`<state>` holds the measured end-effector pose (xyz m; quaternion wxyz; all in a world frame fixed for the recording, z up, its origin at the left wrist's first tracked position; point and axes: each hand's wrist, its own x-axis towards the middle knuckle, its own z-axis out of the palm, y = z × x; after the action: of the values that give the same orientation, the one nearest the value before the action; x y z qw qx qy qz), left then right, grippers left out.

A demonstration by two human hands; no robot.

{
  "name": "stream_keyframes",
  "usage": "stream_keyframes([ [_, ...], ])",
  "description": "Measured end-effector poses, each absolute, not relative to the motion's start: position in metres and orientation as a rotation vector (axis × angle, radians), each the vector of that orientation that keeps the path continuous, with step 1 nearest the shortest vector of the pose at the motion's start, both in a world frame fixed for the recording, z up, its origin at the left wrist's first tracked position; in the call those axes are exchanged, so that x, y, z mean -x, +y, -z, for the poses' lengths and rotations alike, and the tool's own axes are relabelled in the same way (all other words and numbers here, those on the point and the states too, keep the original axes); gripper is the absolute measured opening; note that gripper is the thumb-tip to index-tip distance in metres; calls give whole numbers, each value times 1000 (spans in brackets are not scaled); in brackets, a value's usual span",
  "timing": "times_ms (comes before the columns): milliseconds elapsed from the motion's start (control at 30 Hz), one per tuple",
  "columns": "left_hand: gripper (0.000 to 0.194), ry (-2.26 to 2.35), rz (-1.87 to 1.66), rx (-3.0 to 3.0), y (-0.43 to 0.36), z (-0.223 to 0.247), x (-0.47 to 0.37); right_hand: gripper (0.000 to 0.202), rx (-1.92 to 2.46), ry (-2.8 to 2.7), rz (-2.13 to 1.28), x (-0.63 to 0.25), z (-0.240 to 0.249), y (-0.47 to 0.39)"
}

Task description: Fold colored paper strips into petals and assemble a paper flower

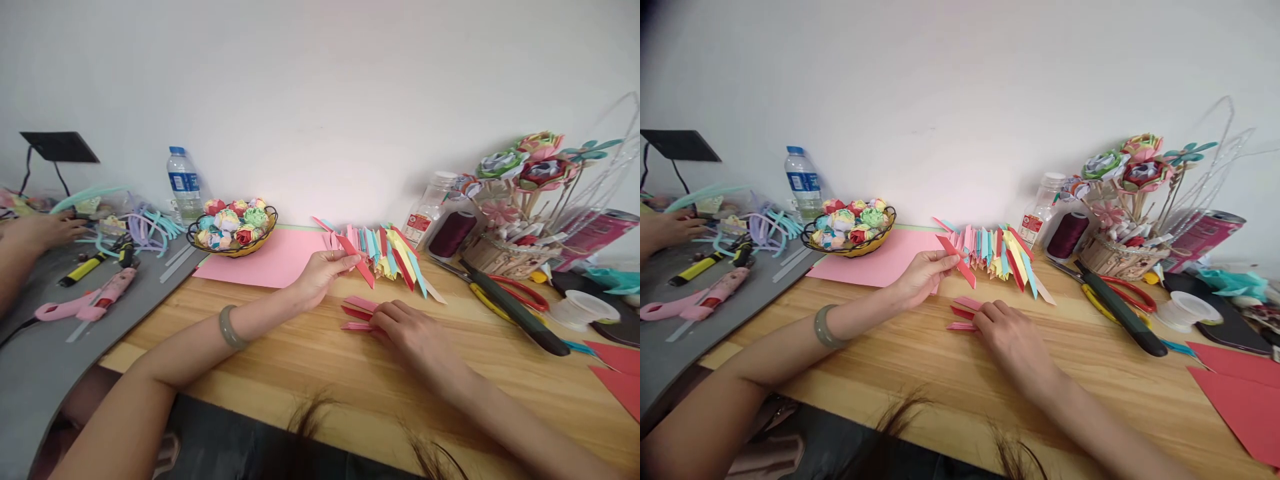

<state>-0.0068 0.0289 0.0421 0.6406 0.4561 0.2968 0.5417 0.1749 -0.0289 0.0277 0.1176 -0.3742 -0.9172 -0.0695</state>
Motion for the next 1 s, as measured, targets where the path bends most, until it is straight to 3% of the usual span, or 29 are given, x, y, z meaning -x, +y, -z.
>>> stream_keyframes([
  [400,16,682,-1224,-1075,28,-45,8,20,878,-2827,236,-174,-35,-34],
  [600,19,696,-1236,-1093,29,-46,9,29,762,-2728,-151,-181,-44,-29],
  [800,20,745,-1176,-1075,32,-39,9,16,1042,-2219,-493,-197,-64,-16],
  [1000,22,836,-1145,-1124,32,-37,9,17,775,-2505,-95,-192,-49,-19],
])
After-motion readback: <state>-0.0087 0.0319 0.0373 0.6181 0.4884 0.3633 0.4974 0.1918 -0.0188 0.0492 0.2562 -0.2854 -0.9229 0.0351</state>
